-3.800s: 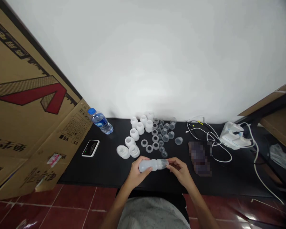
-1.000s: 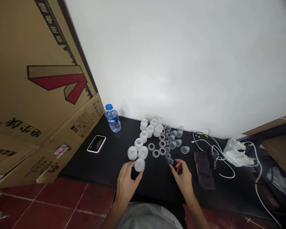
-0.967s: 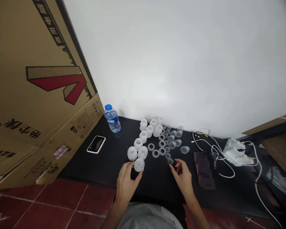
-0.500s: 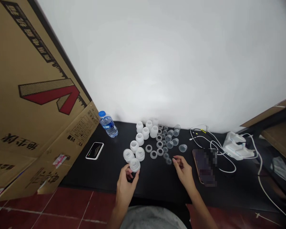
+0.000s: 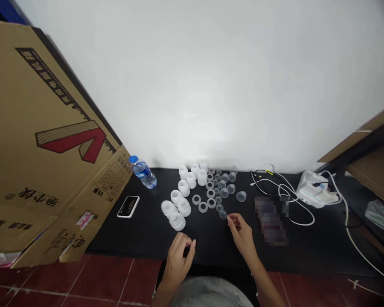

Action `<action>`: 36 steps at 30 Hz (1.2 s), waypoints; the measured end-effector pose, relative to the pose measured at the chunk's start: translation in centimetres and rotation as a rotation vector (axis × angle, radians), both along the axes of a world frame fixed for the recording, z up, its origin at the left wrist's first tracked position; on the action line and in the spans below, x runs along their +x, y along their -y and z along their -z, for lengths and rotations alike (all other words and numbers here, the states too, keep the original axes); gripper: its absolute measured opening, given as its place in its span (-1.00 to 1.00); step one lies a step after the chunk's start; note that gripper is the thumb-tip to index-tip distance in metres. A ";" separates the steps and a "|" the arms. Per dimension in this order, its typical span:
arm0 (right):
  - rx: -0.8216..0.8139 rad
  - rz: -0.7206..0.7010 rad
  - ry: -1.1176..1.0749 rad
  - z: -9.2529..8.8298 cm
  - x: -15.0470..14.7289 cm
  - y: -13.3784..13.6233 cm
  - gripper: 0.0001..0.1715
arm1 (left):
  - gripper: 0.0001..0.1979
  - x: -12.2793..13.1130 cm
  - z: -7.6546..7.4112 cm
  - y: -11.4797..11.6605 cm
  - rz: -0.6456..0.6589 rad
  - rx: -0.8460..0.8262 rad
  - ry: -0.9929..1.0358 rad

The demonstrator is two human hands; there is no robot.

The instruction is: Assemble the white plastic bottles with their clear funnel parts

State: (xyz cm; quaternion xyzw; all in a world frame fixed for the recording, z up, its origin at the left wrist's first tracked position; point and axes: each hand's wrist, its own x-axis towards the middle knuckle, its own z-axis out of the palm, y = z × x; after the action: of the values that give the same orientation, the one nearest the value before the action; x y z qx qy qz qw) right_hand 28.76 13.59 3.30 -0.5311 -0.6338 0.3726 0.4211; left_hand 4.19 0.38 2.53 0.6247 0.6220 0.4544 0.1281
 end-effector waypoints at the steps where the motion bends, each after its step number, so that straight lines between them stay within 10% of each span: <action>1: -0.001 -0.010 -0.009 0.0 0.0 0.2 -0.45 | -0.80 0.4 -0.2 0.0 0.036 -0.017 -0.003; 29: 0.154 -0.068 0.065 -0.1 -1.4 -2.2 -0.40 | -0.84 3.1 -3.8 -4.5 0.188 -0.100 0.053; 36: 0.185 -0.054 0.156 0.1 -1.4 -1.8 -0.45 | -0.64 2.9 -2.6 -5.4 0.165 -0.080 0.017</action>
State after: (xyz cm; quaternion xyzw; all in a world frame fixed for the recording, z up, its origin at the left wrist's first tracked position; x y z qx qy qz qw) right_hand 27.39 15.36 3.18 -0.5002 -0.7105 0.2812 0.4073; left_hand 7.07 5.78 5.17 0.6642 0.5850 0.4223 0.1954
